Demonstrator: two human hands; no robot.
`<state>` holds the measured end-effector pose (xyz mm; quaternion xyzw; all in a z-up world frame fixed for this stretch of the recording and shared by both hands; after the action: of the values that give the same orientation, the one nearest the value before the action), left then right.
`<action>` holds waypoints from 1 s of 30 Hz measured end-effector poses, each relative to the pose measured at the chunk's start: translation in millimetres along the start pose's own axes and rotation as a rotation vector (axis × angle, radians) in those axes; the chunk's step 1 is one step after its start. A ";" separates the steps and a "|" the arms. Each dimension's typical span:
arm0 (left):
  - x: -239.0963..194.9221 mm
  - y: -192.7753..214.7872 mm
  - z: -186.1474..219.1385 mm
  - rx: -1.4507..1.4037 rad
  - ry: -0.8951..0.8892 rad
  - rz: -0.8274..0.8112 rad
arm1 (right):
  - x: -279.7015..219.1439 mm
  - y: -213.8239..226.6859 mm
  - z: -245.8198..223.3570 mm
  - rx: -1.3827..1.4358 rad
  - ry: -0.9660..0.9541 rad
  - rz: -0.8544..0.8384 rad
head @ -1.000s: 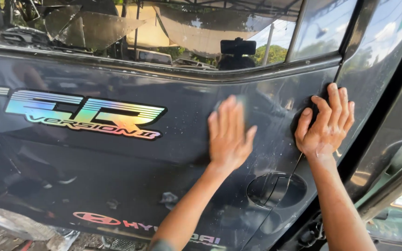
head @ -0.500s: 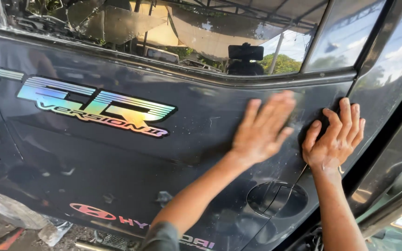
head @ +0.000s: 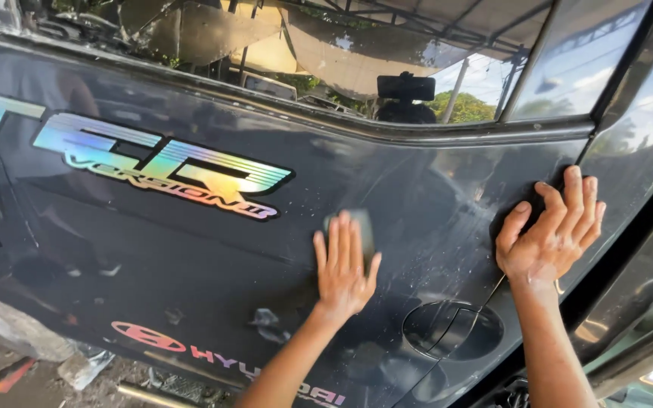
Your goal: The person uses a sanding block to sand the side panel of a black Hyundai truck. They repeatedly dip the sanding block into a container of water and apply it to the vehicle's surface, focusing on the area around the door handle and decals.
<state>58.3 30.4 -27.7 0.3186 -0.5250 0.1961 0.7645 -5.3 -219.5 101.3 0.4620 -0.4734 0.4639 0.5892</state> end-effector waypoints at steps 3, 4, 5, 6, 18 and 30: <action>74.3 26.7 15.3 0.001 -0.031 0.044 | -3.7 -1.3 1.4 0.005 0.012 -0.015; 107.3 35.7 22.4 0.007 -0.034 0.042 | -4.3 -2.1 3.4 0.005 0.015 -0.017; 98.5 33.8 22.9 0.006 -0.036 0.035 | -4.2 -2.3 3.8 0.004 0.010 -0.022; 89.1 32.2 23.7 -0.004 -0.035 0.039 | -4.6 -2.1 4.5 -0.001 0.010 -0.024; 62.7 19.3 42.0 -0.039 -0.042 0.038 | -11.2 -6.5 13.7 -0.024 0.022 -0.034; 46.2 8.0 49.5 -0.047 -0.174 -0.041 | -4.7 3.3 3.2 0.011 -0.009 -0.013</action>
<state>36.8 0.3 29.6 0.3270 -0.5872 0.1395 0.7272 -9.5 -222.7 97.4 0.4700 -0.4706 0.4607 0.5877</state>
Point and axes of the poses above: each hand's wrist, its own x-axis towards the middle knuckle, its own y-axis out of the back of the hand, z = x × y, the point moved 1 cm from there along x, towards the middle knuckle, and after that the axes turned 10 degrees about -x, right-handed, at the moved point
